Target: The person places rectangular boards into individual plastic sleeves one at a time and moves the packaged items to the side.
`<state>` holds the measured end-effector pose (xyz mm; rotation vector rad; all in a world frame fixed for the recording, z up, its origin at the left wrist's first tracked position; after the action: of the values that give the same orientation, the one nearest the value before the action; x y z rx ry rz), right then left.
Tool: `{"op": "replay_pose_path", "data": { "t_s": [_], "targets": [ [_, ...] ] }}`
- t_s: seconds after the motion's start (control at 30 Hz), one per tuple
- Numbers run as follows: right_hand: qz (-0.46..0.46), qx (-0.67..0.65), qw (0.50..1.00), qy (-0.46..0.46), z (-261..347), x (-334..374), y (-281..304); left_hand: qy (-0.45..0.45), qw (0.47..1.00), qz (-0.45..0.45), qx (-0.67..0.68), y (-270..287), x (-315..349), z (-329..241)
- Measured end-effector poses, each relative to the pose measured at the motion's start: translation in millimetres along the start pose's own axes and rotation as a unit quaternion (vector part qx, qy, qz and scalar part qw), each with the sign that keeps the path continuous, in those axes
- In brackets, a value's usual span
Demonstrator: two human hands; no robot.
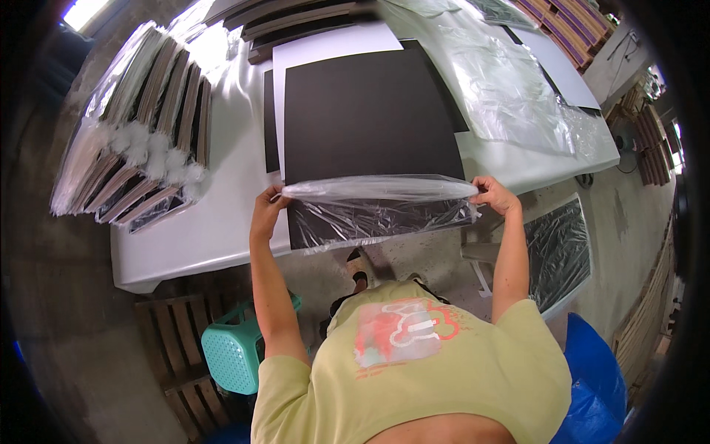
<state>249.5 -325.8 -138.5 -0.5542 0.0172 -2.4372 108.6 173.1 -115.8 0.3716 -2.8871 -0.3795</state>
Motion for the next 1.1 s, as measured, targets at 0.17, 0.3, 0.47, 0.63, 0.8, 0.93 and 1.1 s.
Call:
{"op": "replay_pose_path", "data": {
  "t_s": [0.17,0.3,0.47,0.63,0.8,0.93,1.1],
  "targets": [
    [-0.024,0.018,1.000,0.006,23.8,0.1,-2.0,0.013,0.999,0.012,-0.033,8.2,6.0,5.6],
    [0.060,0.201,0.976,-0.049,33.5,1.9,-13.3,0.012,0.998,0.043,-0.041,2.8,4.3,-4.9],
    [-0.024,0.043,0.999,0.008,21.5,2.0,4.8,0.006,0.997,0.054,-0.047,2.6,0.5,2.9],
    [-0.199,-0.057,0.963,0.171,41.4,-39.5,-21.8,-0.005,0.998,-0.064,-0.016,-5.7,-18.7,-19.4],
    [-0.124,0.085,0.974,0.170,74.8,6.0,-24.3,-0.078,0.992,0.006,0.101,22.1,20.4,-63.8],
    [-0.141,-0.378,0.848,0.345,142.0,49.0,-48.4,-0.185,0.925,-0.154,0.294,32.6,38.7,-157.3],
    [0.200,-0.412,0.778,0.430,266.9,49.2,-66.5,-0.265,0.794,-0.074,0.542,30.8,0.9,-289.9]
  ]
}}
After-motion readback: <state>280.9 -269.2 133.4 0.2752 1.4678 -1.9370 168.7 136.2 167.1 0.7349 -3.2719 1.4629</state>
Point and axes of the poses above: each hand's wrist, its own x-axis away from the middle knuckle, its own y-axis out of the back of the hand, z = x × y, the point moved 2 cm from there along -x, towards the middle knuckle, and after that the axes turned 6 degrees about -x, right-handed, at the moved point
